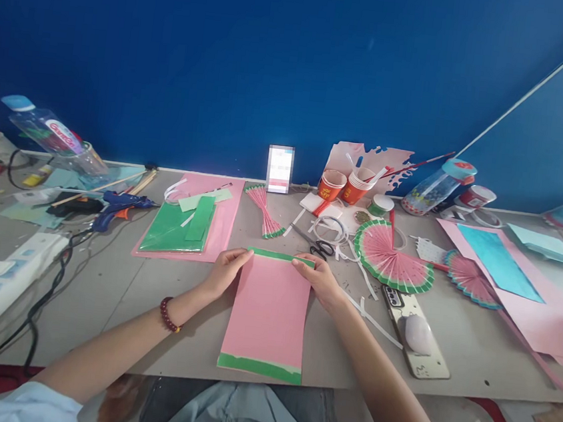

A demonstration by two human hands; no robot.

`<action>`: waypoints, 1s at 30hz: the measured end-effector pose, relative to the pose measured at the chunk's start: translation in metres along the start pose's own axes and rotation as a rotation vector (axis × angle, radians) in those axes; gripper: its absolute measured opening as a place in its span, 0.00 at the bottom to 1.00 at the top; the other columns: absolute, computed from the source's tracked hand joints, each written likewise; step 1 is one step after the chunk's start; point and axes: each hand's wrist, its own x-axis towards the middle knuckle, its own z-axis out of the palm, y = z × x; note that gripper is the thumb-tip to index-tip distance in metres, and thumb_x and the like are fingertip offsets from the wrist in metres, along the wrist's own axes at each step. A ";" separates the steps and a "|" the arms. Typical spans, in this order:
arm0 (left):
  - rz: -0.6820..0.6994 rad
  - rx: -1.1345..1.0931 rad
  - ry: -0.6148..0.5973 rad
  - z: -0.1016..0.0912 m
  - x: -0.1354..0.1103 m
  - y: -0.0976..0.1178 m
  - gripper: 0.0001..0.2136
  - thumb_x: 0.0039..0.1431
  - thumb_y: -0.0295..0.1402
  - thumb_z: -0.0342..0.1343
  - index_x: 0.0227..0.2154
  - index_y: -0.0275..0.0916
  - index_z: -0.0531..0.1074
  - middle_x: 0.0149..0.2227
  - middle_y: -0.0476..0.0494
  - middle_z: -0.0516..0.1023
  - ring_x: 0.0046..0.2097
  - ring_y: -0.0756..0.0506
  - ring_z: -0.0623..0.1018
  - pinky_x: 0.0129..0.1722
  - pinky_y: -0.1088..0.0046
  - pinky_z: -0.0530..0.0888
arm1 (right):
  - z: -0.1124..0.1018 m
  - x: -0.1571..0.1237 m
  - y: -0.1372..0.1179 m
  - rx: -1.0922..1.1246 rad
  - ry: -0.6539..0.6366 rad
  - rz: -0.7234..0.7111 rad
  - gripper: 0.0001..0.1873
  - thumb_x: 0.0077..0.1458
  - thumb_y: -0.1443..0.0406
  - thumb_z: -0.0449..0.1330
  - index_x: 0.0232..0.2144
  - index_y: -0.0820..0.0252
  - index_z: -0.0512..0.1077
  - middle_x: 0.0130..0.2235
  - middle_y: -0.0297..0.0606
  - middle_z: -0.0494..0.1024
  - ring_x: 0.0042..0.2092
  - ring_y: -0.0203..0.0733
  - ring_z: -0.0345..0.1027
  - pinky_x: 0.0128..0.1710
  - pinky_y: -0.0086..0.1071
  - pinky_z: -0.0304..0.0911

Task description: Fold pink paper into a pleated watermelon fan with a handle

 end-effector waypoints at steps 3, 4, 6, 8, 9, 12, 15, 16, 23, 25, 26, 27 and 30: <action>-0.052 -0.069 -0.008 -0.001 0.000 -0.001 0.20 0.53 0.46 0.54 0.16 0.38 0.57 0.19 0.54 0.55 0.24 0.52 0.58 0.27 0.75 0.59 | 0.000 0.000 -0.001 0.023 -0.012 0.019 0.22 0.41 0.48 0.66 0.30 0.59 0.71 0.24 0.32 0.74 0.24 0.37 0.67 0.25 0.29 0.60; -0.073 -0.102 -0.016 -0.001 0.000 -0.001 0.20 0.53 0.46 0.54 0.16 0.38 0.58 0.19 0.54 0.56 0.24 0.52 0.59 0.27 0.75 0.59 | 0.001 0.000 -0.001 0.034 -0.004 0.031 0.22 0.42 0.48 0.65 0.30 0.59 0.71 0.23 0.32 0.74 0.24 0.37 0.67 0.25 0.29 0.60; -0.105 -0.162 -0.026 -0.001 0.000 -0.002 0.19 0.52 0.44 0.55 0.16 0.38 0.58 0.18 0.54 0.58 0.24 0.52 0.61 0.27 0.75 0.60 | 0.002 -0.001 -0.002 0.059 0.023 0.046 0.21 0.42 0.48 0.64 0.30 0.59 0.71 0.23 0.32 0.73 0.24 0.36 0.66 0.24 0.28 0.59; -0.105 -0.184 -0.011 -0.001 0.000 -0.002 0.18 0.52 0.43 0.55 0.16 0.38 0.60 0.18 0.54 0.59 0.24 0.52 0.61 0.27 0.75 0.61 | 0.003 -0.001 -0.003 0.084 0.047 0.043 0.20 0.41 0.50 0.66 0.28 0.59 0.71 0.21 0.31 0.72 0.22 0.34 0.64 0.23 0.27 0.57; -0.095 -0.183 0.005 -0.001 0.000 -0.002 0.18 0.52 0.43 0.55 0.16 0.37 0.60 0.19 0.54 0.60 0.24 0.52 0.62 0.27 0.76 0.61 | 0.003 -0.001 -0.003 0.088 0.054 0.037 0.19 0.40 0.51 0.67 0.27 0.59 0.71 0.20 0.30 0.72 0.21 0.33 0.62 0.22 0.27 0.55; -0.066 -0.202 0.029 -0.001 0.000 -0.002 0.17 0.54 0.44 0.53 0.18 0.36 0.65 0.21 0.51 0.66 0.26 0.51 0.65 0.30 0.74 0.64 | 0.003 0.000 -0.001 0.064 0.073 0.001 0.20 0.38 0.51 0.68 0.24 0.59 0.70 0.19 0.28 0.70 0.19 0.32 0.59 0.20 0.26 0.51; -0.047 -0.212 -0.023 0.000 0.000 -0.001 0.18 0.56 0.46 0.49 0.22 0.36 0.68 0.23 0.49 0.70 0.28 0.49 0.67 0.31 0.73 0.66 | 0.001 0.002 0.002 0.063 0.087 -0.046 0.20 0.37 0.51 0.68 0.23 0.59 0.71 0.18 0.28 0.70 0.19 0.31 0.59 0.20 0.27 0.52; -0.039 -0.179 -0.045 0.000 -0.001 0.000 0.18 0.56 0.46 0.50 0.22 0.36 0.68 0.23 0.49 0.69 0.28 0.49 0.67 0.31 0.73 0.65 | 0.000 0.003 0.002 0.069 0.092 -0.051 0.20 0.37 0.51 0.68 0.23 0.59 0.71 0.19 0.28 0.70 0.19 0.31 0.60 0.20 0.27 0.52; -0.125 -0.010 -0.224 -0.001 -0.009 0.004 0.17 0.50 0.46 0.57 0.21 0.33 0.69 0.19 0.50 0.66 0.22 0.53 0.64 0.22 0.76 0.61 | -0.005 0.006 -0.005 0.150 0.173 -0.047 0.19 0.36 0.53 0.69 0.25 0.58 0.71 0.20 0.30 0.72 0.21 0.34 0.63 0.22 0.28 0.58; -0.192 -0.003 -0.297 -0.002 -0.009 0.009 0.17 0.48 0.45 0.59 0.24 0.32 0.72 0.21 0.47 0.70 0.22 0.51 0.68 0.22 0.76 0.63 | -0.010 0.008 -0.008 0.155 0.233 -0.105 0.19 0.36 0.52 0.69 0.26 0.58 0.72 0.22 0.30 0.73 0.22 0.35 0.64 0.23 0.29 0.60; -0.214 0.006 -0.324 -0.003 -0.008 0.013 0.17 0.47 0.44 0.60 0.25 0.31 0.73 0.22 0.46 0.72 0.23 0.50 0.69 0.22 0.75 0.64 | -0.013 0.009 -0.009 0.148 0.266 -0.140 0.18 0.37 0.52 0.68 0.26 0.58 0.72 0.22 0.30 0.73 0.23 0.36 0.65 0.24 0.30 0.61; -0.224 0.023 -0.345 -0.004 -0.007 0.017 0.16 0.47 0.43 0.60 0.26 0.32 0.73 0.23 0.45 0.72 0.24 0.50 0.69 0.23 0.75 0.64 | -0.017 0.011 -0.010 0.138 0.297 -0.177 0.18 0.38 0.51 0.68 0.26 0.57 0.72 0.23 0.31 0.74 0.24 0.37 0.66 0.25 0.31 0.62; -0.162 0.174 -0.350 -0.010 -0.003 0.034 0.13 0.45 0.40 0.61 0.21 0.34 0.70 0.20 0.50 0.67 0.23 0.52 0.65 0.21 0.77 0.59 | -0.028 0.013 -0.014 0.093 0.348 -0.275 0.18 0.41 0.51 0.66 0.31 0.56 0.73 0.28 0.32 0.77 0.28 0.39 0.69 0.28 0.32 0.63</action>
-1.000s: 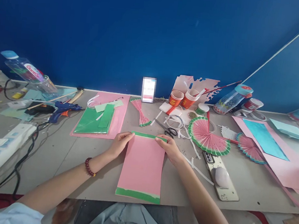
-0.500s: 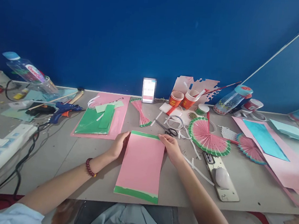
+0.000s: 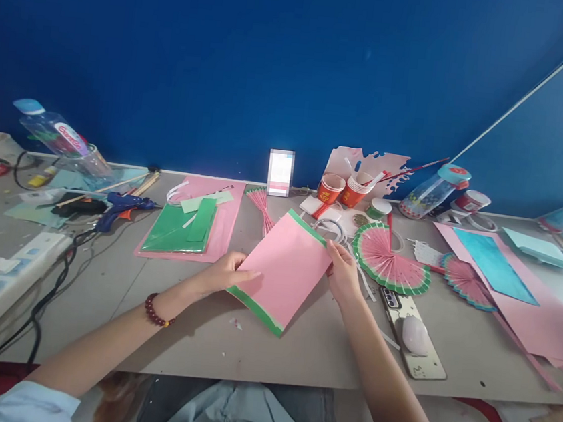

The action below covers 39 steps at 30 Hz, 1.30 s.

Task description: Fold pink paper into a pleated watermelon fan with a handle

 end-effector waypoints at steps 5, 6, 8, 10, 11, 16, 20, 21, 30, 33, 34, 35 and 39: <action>0.177 0.340 0.145 -0.025 -0.006 0.027 0.14 0.50 0.37 0.56 0.16 0.37 0.63 0.16 0.55 0.56 0.20 0.54 0.56 0.20 0.76 0.51 | -0.006 0.000 -0.021 -0.266 -0.099 -0.224 0.22 0.45 0.55 0.64 0.43 0.55 0.72 0.42 0.39 0.77 0.41 0.43 0.70 0.37 0.35 0.66; 0.220 0.454 0.200 -0.030 -0.009 0.032 0.14 0.51 0.35 0.55 0.15 0.37 0.63 0.16 0.55 0.56 0.19 0.54 0.56 0.20 0.76 0.51 | -0.005 -0.002 -0.028 -0.365 -0.128 -0.299 0.23 0.46 0.56 0.63 0.45 0.55 0.71 0.45 0.40 0.76 0.43 0.44 0.69 0.39 0.36 0.65; 0.314 0.714 0.327 -0.037 -0.015 0.042 0.13 0.53 0.31 0.52 0.15 0.38 0.65 0.14 0.54 0.57 0.18 0.54 0.57 0.19 0.75 0.51 | -0.001 -0.007 -0.042 -0.568 -0.132 -0.473 0.26 0.48 0.59 0.61 0.51 0.54 0.67 0.47 0.41 0.75 0.44 0.43 0.68 0.41 0.36 0.65; 0.429 0.928 0.411 -0.040 -0.022 0.051 0.10 0.56 0.28 0.49 0.22 0.38 0.72 0.17 0.51 0.67 0.20 0.52 0.65 0.20 0.76 0.55 | 0.005 -0.013 -0.056 -0.717 -0.103 -0.619 0.29 0.50 0.62 0.60 0.55 0.53 0.62 0.50 0.42 0.73 0.40 0.41 0.69 0.38 0.35 0.66; 0.494 1.019 0.457 -0.040 -0.026 0.053 0.10 0.57 0.27 0.48 0.27 0.39 0.74 0.20 0.49 0.72 0.22 0.50 0.69 0.21 0.76 0.58 | 0.008 -0.016 -0.062 -0.758 -0.103 -0.677 0.30 0.51 0.64 0.59 0.57 0.52 0.60 0.51 0.42 0.72 0.38 0.39 0.69 0.36 0.34 0.66; 0.840 1.367 0.580 -0.030 -0.046 0.037 0.14 0.57 0.21 0.47 0.41 0.37 0.73 0.36 0.45 0.80 0.36 0.48 0.78 0.30 0.75 0.69 | 0.012 -0.029 -0.063 -0.888 -0.232 -0.968 0.21 0.53 0.72 0.53 0.49 0.53 0.69 0.46 0.38 0.76 0.41 0.39 0.72 0.41 0.33 0.69; 0.928 1.565 0.539 -0.019 -0.060 0.000 0.15 0.58 0.19 0.46 0.44 0.34 0.71 0.42 0.41 0.79 0.44 0.45 0.77 0.40 0.71 0.71 | -0.006 -0.039 -0.030 -1.024 -0.297 -1.104 0.19 0.55 0.75 0.49 0.43 0.56 0.73 0.44 0.39 0.78 0.45 0.40 0.72 0.48 0.34 0.68; 0.920 1.599 0.506 -0.017 -0.062 -0.010 0.14 0.58 0.19 0.45 0.44 0.33 0.71 0.42 0.40 0.79 0.44 0.45 0.77 0.40 0.70 0.71 | -0.012 -0.041 -0.019 -1.071 -0.325 -1.114 0.19 0.55 0.75 0.49 0.43 0.56 0.73 0.44 0.39 0.78 0.45 0.40 0.73 0.48 0.34 0.69; 0.906 1.651 0.304 -0.021 -0.067 -0.057 0.15 0.60 0.21 0.43 0.45 0.32 0.71 0.48 0.37 0.76 0.50 0.44 0.74 0.44 0.69 0.71 | -0.041 -0.039 0.031 -1.429 -0.467 -1.037 0.21 0.51 0.74 0.51 0.46 0.57 0.73 0.49 0.41 0.75 0.49 0.42 0.71 0.49 0.35 0.69; 1.011 1.627 0.316 -0.027 -0.066 -0.056 0.14 0.60 0.21 0.45 0.45 0.32 0.71 0.47 0.38 0.77 0.49 0.43 0.75 0.44 0.68 0.71 | -0.041 -0.035 0.032 -1.462 -0.452 -1.037 0.22 0.50 0.75 0.51 0.47 0.59 0.72 0.50 0.43 0.75 0.49 0.43 0.71 0.49 0.36 0.68; 1.044 1.613 0.318 -0.028 -0.066 -0.056 0.13 0.60 0.21 0.46 0.44 0.32 0.71 0.46 0.38 0.77 0.48 0.43 0.76 0.43 0.69 0.72 | -0.041 -0.035 0.031 -1.466 -0.446 -1.035 0.22 0.50 0.75 0.50 0.47 0.60 0.72 0.50 0.43 0.75 0.49 0.44 0.71 0.49 0.37 0.69; 1.071 1.599 0.318 -0.029 -0.065 -0.055 0.12 0.60 0.22 0.46 0.43 0.33 0.72 0.45 0.39 0.78 0.47 0.44 0.76 0.43 0.69 0.72 | -0.040 -0.034 0.031 -1.465 -0.441 -1.031 0.22 0.51 0.75 0.50 0.47 0.60 0.72 0.49 0.43 0.75 0.49 0.44 0.71 0.49 0.37 0.69; 1.142 1.571 0.301 -0.029 -0.059 -0.055 0.11 0.60 0.22 0.45 0.39 0.32 0.72 0.41 0.39 0.79 0.44 0.45 0.78 0.40 0.69 0.73 | -0.037 -0.033 0.029 -1.443 -0.427 -0.990 0.23 0.51 0.75 0.50 0.47 0.58 0.72 0.49 0.41 0.75 0.49 0.43 0.71 0.49 0.37 0.69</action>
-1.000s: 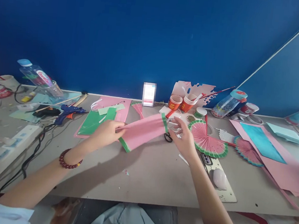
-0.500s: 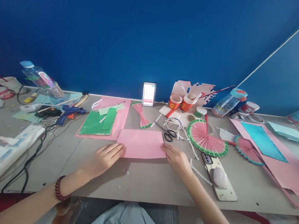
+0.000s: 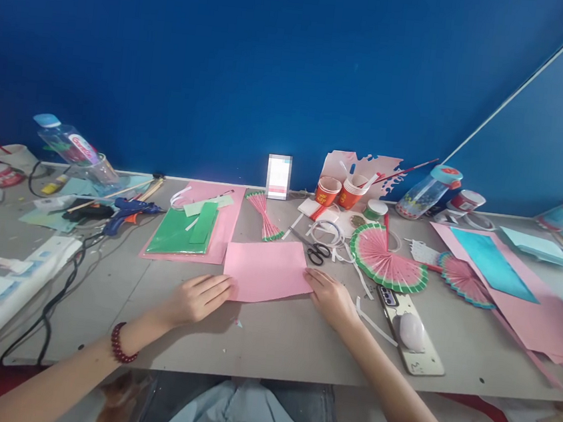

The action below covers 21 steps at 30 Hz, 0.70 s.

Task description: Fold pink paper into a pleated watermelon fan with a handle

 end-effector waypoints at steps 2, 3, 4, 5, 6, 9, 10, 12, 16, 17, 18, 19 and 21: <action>0.004 0.000 0.002 0.004 0.002 -0.002 0.12 0.60 0.21 0.45 0.39 0.32 0.72 0.40 0.39 0.80 0.42 0.45 0.78 0.38 0.70 0.74 | 0.000 0.001 0.000 -0.003 -0.001 0.004 0.22 0.51 0.75 0.50 0.46 0.59 0.73 0.49 0.41 0.76 0.49 0.43 0.71 0.48 0.37 0.70; -0.002 0.003 -0.002 0.006 0.003 -0.003 0.12 0.60 0.21 0.44 0.40 0.31 0.73 0.40 0.38 0.80 0.42 0.45 0.78 0.37 0.71 0.74 | 0.000 0.002 0.000 -0.012 0.000 0.002 0.21 0.51 0.75 0.50 0.46 0.60 0.73 0.49 0.42 0.76 0.48 0.44 0.71 0.47 0.38 0.70; -0.014 0.006 -0.010 0.008 0.003 -0.005 0.13 0.60 0.20 0.44 0.40 0.31 0.73 0.41 0.38 0.80 0.42 0.45 0.78 0.37 0.71 0.74 | 0.000 0.003 0.000 -0.025 0.006 -0.005 0.21 0.52 0.74 0.50 0.46 0.60 0.73 0.49 0.42 0.76 0.48 0.44 0.71 0.47 0.38 0.70; -0.032 0.005 -0.017 0.010 0.003 -0.007 0.13 0.60 0.20 0.44 0.40 0.31 0.73 0.41 0.39 0.80 0.42 0.45 0.79 0.37 0.71 0.74 | 0.000 0.003 0.000 -0.040 0.015 -0.019 0.21 0.53 0.74 0.50 0.46 0.60 0.72 0.48 0.42 0.76 0.48 0.44 0.71 0.46 0.37 0.70; -0.055 0.000 -0.027 0.012 0.003 -0.009 0.13 0.60 0.20 0.44 0.40 0.32 0.73 0.41 0.39 0.80 0.42 0.45 0.79 0.37 0.71 0.75 | -0.001 0.004 0.001 -0.056 0.029 -0.039 0.20 0.54 0.74 0.50 0.47 0.60 0.72 0.48 0.42 0.76 0.48 0.44 0.71 0.46 0.37 0.70; -0.145 -0.047 -0.055 0.017 -0.001 -0.013 0.14 0.61 0.20 0.43 0.41 0.34 0.73 0.42 0.42 0.80 0.43 0.47 0.78 0.40 0.71 0.75 | -0.007 0.005 0.002 -0.087 0.088 -0.141 0.21 0.56 0.75 0.49 0.49 0.59 0.70 0.49 0.42 0.76 0.50 0.43 0.70 0.47 0.35 0.69; -0.175 -0.067 -0.063 0.018 -0.003 -0.014 0.14 0.61 0.21 0.44 0.41 0.35 0.73 0.43 0.43 0.79 0.43 0.47 0.78 0.41 0.70 0.75 | -0.009 0.005 0.002 -0.088 0.097 -0.180 0.20 0.57 0.74 0.49 0.50 0.59 0.70 0.49 0.42 0.75 0.51 0.43 0.69 0.48 0.36 0.68; -0.220 -0.107 -0.079 0.020 -0.006 -0.013 0.13 0.61 0.22 0.45 0.42 0.35 0.73 0.44 0.43 0.79 0.44 0.47 0.78 0.42 0.70 0.75 | -0.014 0.005 0.003 -0.080 0.095 -0.249 0.19 0.58 0.74 0.50 0.51 0.59 0.69 0.49 0.42 0.75 0.52 0.44 0.67 0.48 0.38 0.67; -0.268 -0.144 -0.098 0.021 -0.011 -0.012 0.12 0.62 0.25 0.47 0.42 0.36 0.73 0.45 0.43 0.78 0.45 0.46 0.78 0.43 0.69 0.75 | -0.017 0.001 0.000 -0.040 0.081 -0.306 0.17 0.59 0.71 0.51 0.49 0.61 0.70 0.46 0.43 0.77 0.48 0.44 0.69 0.46 0.39 0.68; -0.268 -0.145 -0.100 0.020 -0.011 -0.012 0.12 0.62 0.25 0.47 0.43 0.36 0.73 0.45 0.44 0.78 0.45 0.46 0.78 0.43 0.69 0.75 | -0.017 0.000 -0.001 -0.027 0.078 -0.295 0.17 0.59 0.70 0.51 0.48 0.60 0.71 0.46 0.43 0.77 0.47 0.44 0.70 0.46 0.38 0.69; -0.263 -0.145 -0.103 0.020 -0.011 -0.012 0.12 0.62 0.26 0.47 0.43 0.37 0.73 0.45 0.44 0.78 0.45 0.47 0.78 0.43 0.69 0.75 | -0.017 -0.001 -0.002 -0.016 0.071 -0.277 0.17 0.59 0.69 0.50 0.48 0.60 0.71 0.46 0.44 0.77 0.47 0.44 0.70 0.46 0.38 0.69; -0.254 -0.145 -0.105 0.019 -0.011 -0.012 0.12 0.63 0.26 0.46 0.44 0.37 0.73 0.45 0.44 0.78 0.45 0.47 0.78 0.43 0.70 0.75 | -0.017 -0.002 -0.004 -0.008 0.060 -0.259 0.17 0.59 0.69 0.50 0.48 0.60 0.71 0.46 0.44 0.77 0.47 0.44 0.70 0.46 0.38 0.69; -0.235 -0.144 -0.118 0.018 -0.010 -0.012 0.13 0.63 0.25 0.46 0.45 0.37 0.72 0.46 0.44 0.78 0.46 0.47 0.77 0.44 0.70 0.74 | -0.016 -0.003 -0.005 -0.006 0.034 -0.230 0.17 0.59 0.68 0.50 0.48 0.59 0.71 0.46 0.44 0.77 0.47 0.44 0.71 0.46 0.39 0.69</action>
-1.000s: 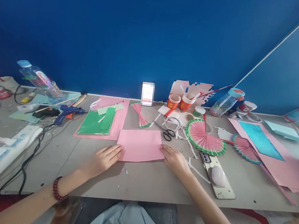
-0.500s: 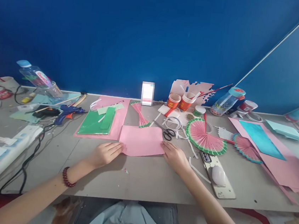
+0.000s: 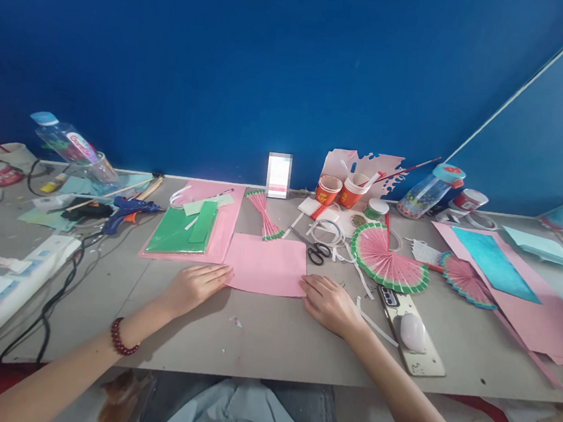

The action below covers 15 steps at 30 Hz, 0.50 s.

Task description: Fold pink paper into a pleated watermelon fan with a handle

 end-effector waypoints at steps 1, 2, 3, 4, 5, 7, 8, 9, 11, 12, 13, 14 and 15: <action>0.008 0.002 -0.008 -0.001 0.001 0.001 0.13 0.63 0.25 0.46 0.46 0.37 0.72 0.46 0.44 0.78 0.46 0.47 0.77 0.44 0.69 0.74 | 0.000 0.000 0.000 0.000 -0.013 0.005 0.17 0.59 0.68 0.50 0.47 0.59 0.72 0.46 0.44 0.77 0.47 0.44 0.71 0.47 0.39 0.69; 0.013 0.003 -0.014 -0.002 0.002 0.002 0.13 0.63 0.25 0.46 0.46 0.37 0.72 0.46 0.44 0.78 0.46 0.47 0.77 0.44 0.69 0.74 | 0.000 -0.001 0.001 0.003 -0.025 0.004 0.17 0.59 0.68 0.49 0.47 0.59 0.73 0.46 0.44 0.77 0.47 0.44 0.71 0.47 0.39 0.69; 0.018 0.003 -0.018 -0.002 0.002 0.003 0.12 0.63 0.26 0.47 0.45 0.37 0.72 0.46 0.44 0.78 0.46 0.47 0.77 0.43 0.69 0.74 | 0.000 -0.001 0.003 0.010 -0.035 0.004 0.17 0.59 0.68 0.49 0.46 0.59 0.73 0.46 0.44 0.77 0.47 0.44 0.71 0.47 0.40 0.69; 0.020 0.002 -0.020 -0.003 0.003 0.005 0.11 0.63 0.27 0.48 0.45 0.36 0.72 0.45 0.44 0.78 0.45 0.47 0.77 0.43 0.69 0.74 | 0.001 -0.002 0.005 0.020 -0.041 0.010 0.17 0.59 0.69 0.49 0.46 0.59 0.73 0.46 0.44 0.77 0.48 0.45 0.71 0.47 0.40 0.69; 0.019 0.001 -0.019 -0.004 0.004 0.007 0.11 0.63 0.28 0.48 0.44 0.36 0.72 0.45 0.43 0.79 0.45 0.46 0.77 0.42 0.69 0.74 | 0.000 -0.002 0.007 0.033 -0.044 0.020 0.17 0.59 0.69 0.49 0.46 0.58 0.73 0.46 0.44 0.77 0.48 0.45 0.70 0.48 0.41 0.68; 0.013 -0.002 -0.017 -0.006 0.006 0.012 0.10 0.62 0.29 0.49 0.42 0.36 0.72 0.44 0.43 0.79 0.45 0.46 0.77 0.41 0.69 0.73 | 0.000 -0.003 0.012 0.057 -0.041 0.050 0.17 0.59 0.69 0.49 0.46 0.57 0.73 0.46 0.44 0.77 0.49 0.46 0.69 0.48 0.43 0.68; 0.010 -0.004 -0.021 -0.007 0.007 0.014 0.09 0.62 0.29 0.49 0.41 0.35 0.73 0.43 0.42 0.79 0.45 0.46 0.77 0.41 0.69 0.73 | 0.000 -0.004 0.013 0.064 -0.037 0.068 0.17 0.59 0.69 0.50 0.46 0.57 0.73 0.46 0.44 0.77 0.50 0.46 0.69 0.49 0.43 0.67; 0.006 -0.009 -0.035 -0.009 0.009 0.017 0.09 0.62 0.30 0.49 0.40 0.35 0.73 0.42 0.41 0.79 0.44 0.45 0.77 0.40 0.69 0.73 | -0.001 -0.005 0.014 0.068 -0.032 0.080 0.17 0.59 0.69 0.50 0.46 0.56 0.73 0.46 0.43 0.77 0.50 0.46 0.69 0.49 0.43 0.67; -0.017 -0.037 -0.080 -0.013 0.015 0.022 0.09 0.62 0.32 0.49 0.36 0.35 0.73 0.38 0.41 0.79 0.39 0.45 0.78 0.36 0.69 0.72 | -0.001 -0.005 0.013 0.078 -0.022 0.086 0.16 0.59 0.69 0.50 0.46 0.55 0.73 0.46 0.42 0.77 0.49 0.45 0.69 0.48 0.42 0.68; -0.040 -0.062 -0.109 -0.016 0.019 0.025 0.10 0.62 0.35 0.49 0.34 0.35 0.73 0.35 0.41 0.79 0.37 0.45 0.77 0.34 0.68 0.72 | 0.000 -0.005 0.012 0.086 -0.017 0.081 0.16 0.59 0.69 0.50 0.46 0.55 0.73 0.46 0.41 0.77 0.49 0.45 0.69 0.48 0.41 0.68; -0.072 -0.093 -0.136 -0.018 0.025 0.028 0.11 0.62 0.36 0.49 0.32 0.36 0.73 0.33 0.42 0.78 0.35 0.46 0.77 0.34 0.69 0.71 | 0.001 -0.005 0.011 0.097 -0.010 0.072 0.16 0.59 0.69 0.50 0.45 0.55 0.73 0.45 0.41 0.77 0.48 0.45 0.69 0.47 0.40 0.69; -0.104 -0.134 -0.141 -0.020 0.032 0.031 0.10 0.61 0.37 0.50 0.33 0.36 0.73 0.33 0.43 0.78 0.35 0.46 0.77 0.34 0.69 0.71 | 0.002 -0.005 0.009 0.109 -0.001 0.064 0.16 0.59 0.69 0.50 0.45 0.55 0.74 0.44 0.41 0.78 0.47 0.45 0.69 0.46 0.40 0.69; -0.138 -0.175 -0.157 -0.022 0.041 0.036 0.10 0.60 0.38 0.51 0.34 0.36 0.72 0.34 0.44 0.78 0.36 0.46 0.76 0.35 0.69 0.71 | 0.003 -0.005 0.008 0.120 0.010 0.060 0.16 0.59 0.69 0.50 0.44 0.55 0.74 0.44 0.41 0.78 0.47 0.44 0.70 0.46 0.40 0.69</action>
